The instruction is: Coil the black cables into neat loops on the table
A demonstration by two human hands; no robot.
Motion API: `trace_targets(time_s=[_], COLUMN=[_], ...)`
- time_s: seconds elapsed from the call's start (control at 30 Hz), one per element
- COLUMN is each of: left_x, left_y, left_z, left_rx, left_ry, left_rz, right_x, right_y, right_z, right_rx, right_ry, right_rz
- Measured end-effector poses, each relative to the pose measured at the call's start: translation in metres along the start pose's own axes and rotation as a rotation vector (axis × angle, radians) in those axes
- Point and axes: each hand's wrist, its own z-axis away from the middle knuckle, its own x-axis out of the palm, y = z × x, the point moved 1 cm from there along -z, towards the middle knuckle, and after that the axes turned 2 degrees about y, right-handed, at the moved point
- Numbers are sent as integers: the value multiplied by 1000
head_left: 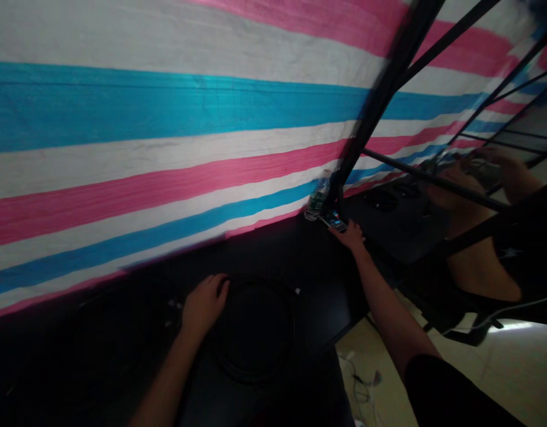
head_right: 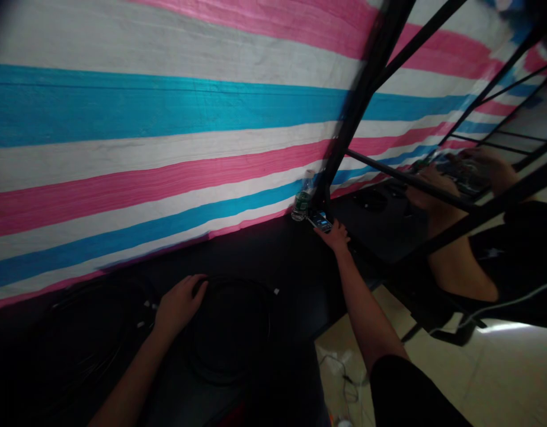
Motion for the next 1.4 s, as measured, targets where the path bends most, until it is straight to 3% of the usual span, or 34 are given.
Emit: trace_targets(time_s=[0.1,0.3,1.4], left_x=[1,4,4], left_y=[0,-2,-3], left_z=[0,-1,-2], left_rx=[-6,-8,-1], left_ry=[-3,0,17], left_rz=[-3,-19,-23], right_x=[14,26,28], right_y=[14,17,20], right_z=[-14,-21,-15], right_rx=[-74,-132,-205], right_ry=[-74,22,133], right_rz=[-14,-33,-60])
